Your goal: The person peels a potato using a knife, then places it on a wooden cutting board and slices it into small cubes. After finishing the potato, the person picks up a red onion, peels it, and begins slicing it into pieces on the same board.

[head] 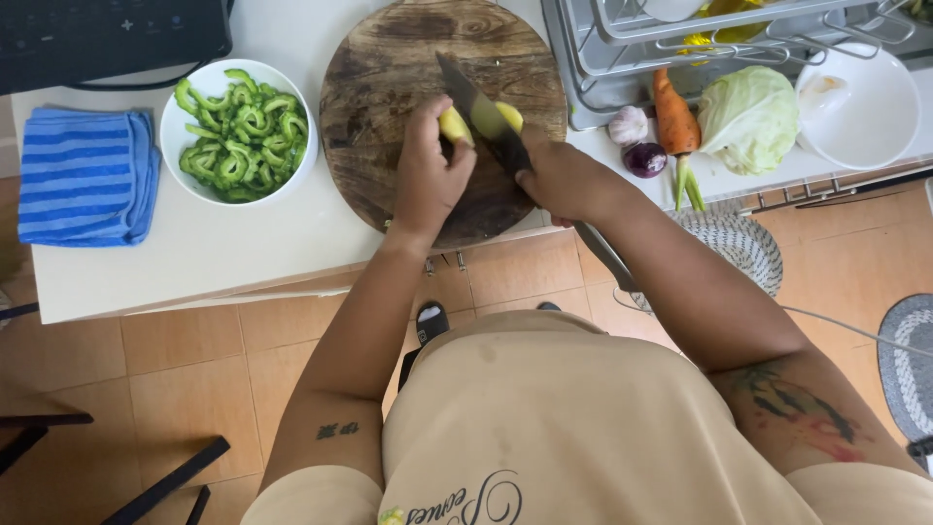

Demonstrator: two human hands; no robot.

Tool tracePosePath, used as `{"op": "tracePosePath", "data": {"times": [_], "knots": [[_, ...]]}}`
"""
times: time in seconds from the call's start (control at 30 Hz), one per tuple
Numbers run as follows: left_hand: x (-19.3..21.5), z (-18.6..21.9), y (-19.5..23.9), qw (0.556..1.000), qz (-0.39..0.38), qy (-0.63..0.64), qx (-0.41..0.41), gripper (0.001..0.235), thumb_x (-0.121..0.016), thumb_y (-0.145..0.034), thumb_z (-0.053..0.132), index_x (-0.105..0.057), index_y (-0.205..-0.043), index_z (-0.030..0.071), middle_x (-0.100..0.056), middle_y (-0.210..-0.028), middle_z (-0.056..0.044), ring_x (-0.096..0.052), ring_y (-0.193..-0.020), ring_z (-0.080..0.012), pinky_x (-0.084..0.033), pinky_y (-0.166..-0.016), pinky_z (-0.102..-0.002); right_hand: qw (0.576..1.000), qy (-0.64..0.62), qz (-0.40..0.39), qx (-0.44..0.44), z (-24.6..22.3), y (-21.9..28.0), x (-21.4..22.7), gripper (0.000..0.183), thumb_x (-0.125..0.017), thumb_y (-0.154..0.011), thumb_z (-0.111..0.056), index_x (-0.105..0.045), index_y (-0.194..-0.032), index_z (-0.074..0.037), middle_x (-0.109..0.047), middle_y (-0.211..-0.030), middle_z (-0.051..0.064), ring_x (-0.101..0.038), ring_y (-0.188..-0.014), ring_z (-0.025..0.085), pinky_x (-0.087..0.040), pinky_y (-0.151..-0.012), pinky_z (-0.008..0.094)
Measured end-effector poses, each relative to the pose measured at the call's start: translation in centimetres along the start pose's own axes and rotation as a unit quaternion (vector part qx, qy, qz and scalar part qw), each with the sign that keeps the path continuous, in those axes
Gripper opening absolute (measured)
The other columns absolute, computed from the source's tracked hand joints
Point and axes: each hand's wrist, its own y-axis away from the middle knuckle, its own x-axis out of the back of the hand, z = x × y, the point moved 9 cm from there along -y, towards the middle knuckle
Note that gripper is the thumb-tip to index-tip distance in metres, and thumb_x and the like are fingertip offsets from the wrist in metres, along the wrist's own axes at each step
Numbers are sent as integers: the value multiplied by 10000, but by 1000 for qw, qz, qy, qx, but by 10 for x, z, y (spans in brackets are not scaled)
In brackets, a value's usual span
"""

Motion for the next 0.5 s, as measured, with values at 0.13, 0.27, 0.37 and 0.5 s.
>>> {"op": "tracePosePath", "data": {"times": [0.13,0.27,0.37,0.5], "knots": [[-2,-27,2,1000,-5,-25,13,429,-655,-966,-34,-544,-1374,36,-600,-1421,-174,-594,-1351,-336,-504,-1128,-420,998,-53,34,22,12,-13,9,403,-548,-1014,-148,-349,-1312,36,-669,-703,234,-653,-460,292,-529,-421,412],[-2,-21,-9,993,1,-117,-34,517,-620,-922,-60,-540,-1411,88,-483,-1581,-176,-418,-1503,-388,-350,-1262,-489,993,-110,34,15,12,-12,14,430,-567,-997,-157,-348,-1333,-1,-674,-740,204,-648,-470,252,-532,-410,379],[-11,12,-31,972,-42,-207,-103,547,-689,-913,16,-570,-1433,137,-470,-1571,-149,-326,-1490,-426,-200,-1259,-578,996,-72,44,-2,10,-7,13,497,-562,-987,-161,-311,-1399,-43,-693,-781,230,-674,-521,291,-548,-450,405],[-38,69,-59,926,-174,-250,-222,413,-736,-919,153,-663,-1322,202,-617,-1379,-151,-433,-1375,-435,-50,-1107,-753,955,147,190,175,19,-19,7,515,-640,-999,-186,-373,-1415,-39,-722,-985,286,-711,-865,453,-556,-720,544]]}}
